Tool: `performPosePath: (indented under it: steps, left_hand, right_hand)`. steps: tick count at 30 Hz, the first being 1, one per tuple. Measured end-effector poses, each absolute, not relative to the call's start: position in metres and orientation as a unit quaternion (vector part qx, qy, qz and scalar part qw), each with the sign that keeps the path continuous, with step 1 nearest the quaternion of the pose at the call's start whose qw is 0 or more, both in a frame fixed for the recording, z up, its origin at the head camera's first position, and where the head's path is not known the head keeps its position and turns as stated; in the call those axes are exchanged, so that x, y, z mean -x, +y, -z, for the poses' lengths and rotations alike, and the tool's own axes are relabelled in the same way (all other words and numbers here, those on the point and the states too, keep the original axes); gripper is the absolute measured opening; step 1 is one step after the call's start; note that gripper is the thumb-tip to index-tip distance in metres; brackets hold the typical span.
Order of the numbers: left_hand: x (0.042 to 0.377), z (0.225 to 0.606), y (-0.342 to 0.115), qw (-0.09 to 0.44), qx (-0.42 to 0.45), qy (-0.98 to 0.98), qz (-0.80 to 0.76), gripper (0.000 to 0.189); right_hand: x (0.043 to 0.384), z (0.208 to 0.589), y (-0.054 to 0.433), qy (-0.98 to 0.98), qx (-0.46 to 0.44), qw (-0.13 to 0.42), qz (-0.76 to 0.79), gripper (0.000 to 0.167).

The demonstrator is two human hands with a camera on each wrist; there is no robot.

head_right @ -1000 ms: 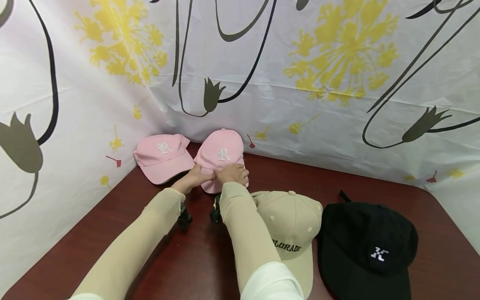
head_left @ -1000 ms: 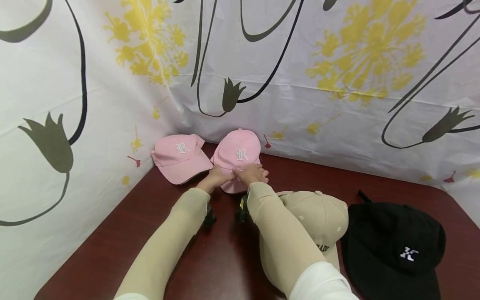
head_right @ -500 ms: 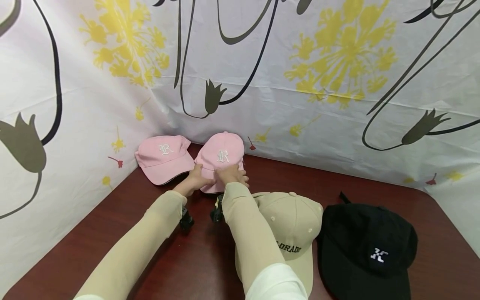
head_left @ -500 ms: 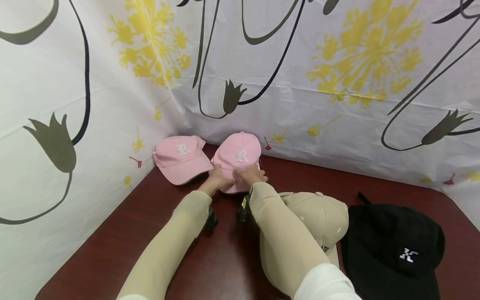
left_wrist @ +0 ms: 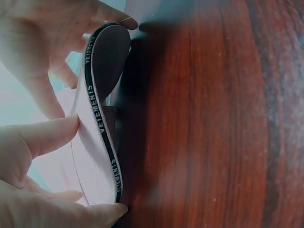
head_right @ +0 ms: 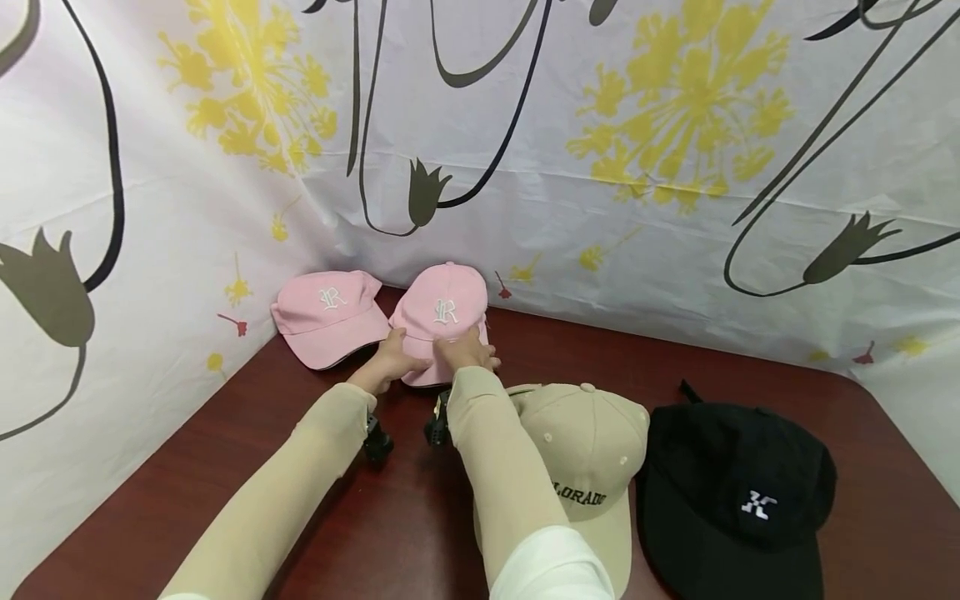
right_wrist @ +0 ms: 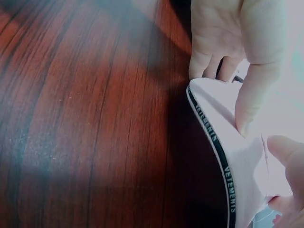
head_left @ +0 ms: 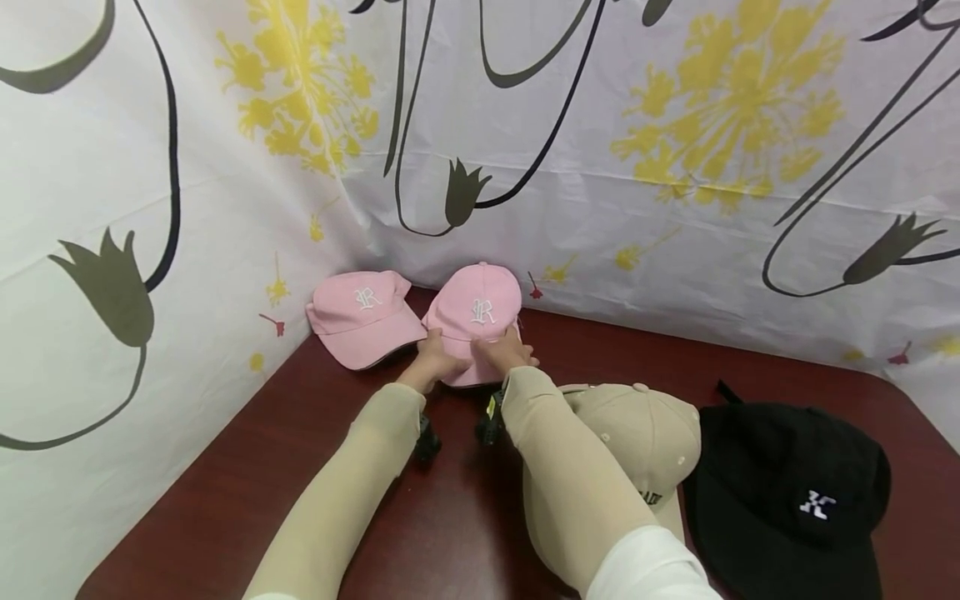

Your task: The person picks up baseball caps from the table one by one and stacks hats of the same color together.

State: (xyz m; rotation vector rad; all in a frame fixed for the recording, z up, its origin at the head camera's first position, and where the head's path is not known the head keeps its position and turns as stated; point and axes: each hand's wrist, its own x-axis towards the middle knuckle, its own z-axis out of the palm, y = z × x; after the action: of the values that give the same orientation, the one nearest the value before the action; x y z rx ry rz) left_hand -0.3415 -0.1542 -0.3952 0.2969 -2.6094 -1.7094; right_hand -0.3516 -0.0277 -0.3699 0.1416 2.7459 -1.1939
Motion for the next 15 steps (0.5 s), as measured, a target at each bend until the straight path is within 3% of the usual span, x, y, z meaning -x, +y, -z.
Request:
performPosePath:
  steps: [15]
  left_hand:
    - [0.334,0.388,-0.166,-0.009,-0.061,-0.798,0.599,0.084]
  right_hand:
    - [0.354,0.366,-0.021,0.921,-0.066,0.066,0.378,0.09]
